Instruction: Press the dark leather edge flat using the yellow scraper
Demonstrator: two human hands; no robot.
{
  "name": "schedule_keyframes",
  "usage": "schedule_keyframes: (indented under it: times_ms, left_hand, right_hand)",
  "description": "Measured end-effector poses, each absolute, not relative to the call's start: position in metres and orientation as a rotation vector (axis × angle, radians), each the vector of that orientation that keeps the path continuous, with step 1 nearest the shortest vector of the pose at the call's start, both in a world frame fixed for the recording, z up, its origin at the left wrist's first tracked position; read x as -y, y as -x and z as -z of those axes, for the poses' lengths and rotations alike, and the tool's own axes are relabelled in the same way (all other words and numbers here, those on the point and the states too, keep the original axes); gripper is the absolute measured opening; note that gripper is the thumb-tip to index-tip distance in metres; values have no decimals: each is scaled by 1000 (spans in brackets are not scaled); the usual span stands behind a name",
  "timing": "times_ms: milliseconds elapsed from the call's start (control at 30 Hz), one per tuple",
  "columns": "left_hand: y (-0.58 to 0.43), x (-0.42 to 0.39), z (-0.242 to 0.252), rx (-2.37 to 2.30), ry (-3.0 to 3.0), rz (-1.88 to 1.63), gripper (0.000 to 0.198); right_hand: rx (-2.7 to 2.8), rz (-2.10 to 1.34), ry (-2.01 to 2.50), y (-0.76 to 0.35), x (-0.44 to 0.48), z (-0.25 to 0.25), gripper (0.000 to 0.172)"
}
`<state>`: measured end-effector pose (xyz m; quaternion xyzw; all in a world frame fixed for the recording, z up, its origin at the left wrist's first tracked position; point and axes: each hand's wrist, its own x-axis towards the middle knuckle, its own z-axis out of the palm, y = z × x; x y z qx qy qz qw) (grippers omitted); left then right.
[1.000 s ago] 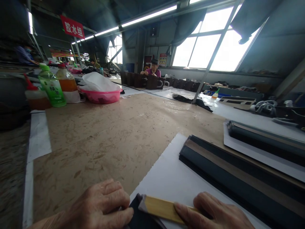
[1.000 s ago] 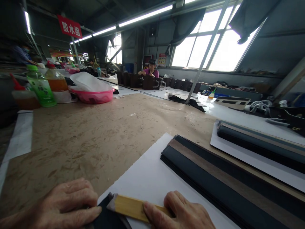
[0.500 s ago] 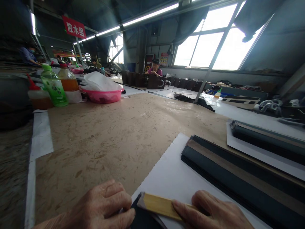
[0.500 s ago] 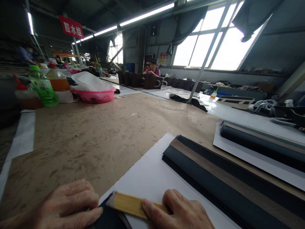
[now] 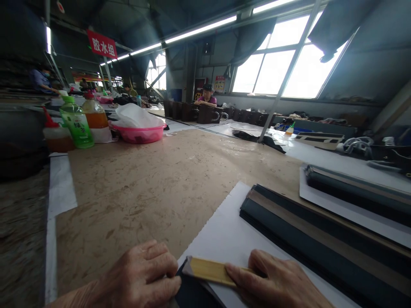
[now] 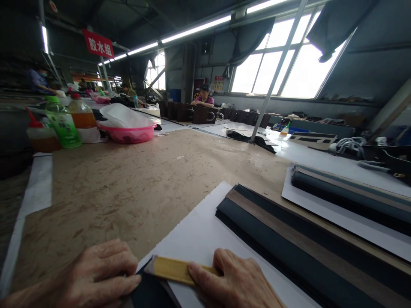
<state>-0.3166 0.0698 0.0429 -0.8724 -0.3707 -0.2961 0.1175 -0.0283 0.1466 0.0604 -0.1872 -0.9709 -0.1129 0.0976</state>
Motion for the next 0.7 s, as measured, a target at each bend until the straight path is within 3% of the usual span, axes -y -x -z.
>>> schedule_keyframes:
  times_ms: [100, 300, 433, 700]
  left_hand:
    - [312, -64, -57, 1096, 2574, 845, 25]
    - [307, -60, -71, 1079, 2628, 779, 63]
    - [309, -61, -73, 1035, 2715, 667, 76]
    - [316, -61, -70, 1087, 2733, 605, 70]
  right_hand:
    - [2903, 323, 594, 29, -144, -57, 34]
    - [2958, 196, 701, 31, -137, -58, 36]
    - [2951, 113, 768, 30, -130, -60, 35]
    - [2902, 35, 778, 28, -128, -61, 37]
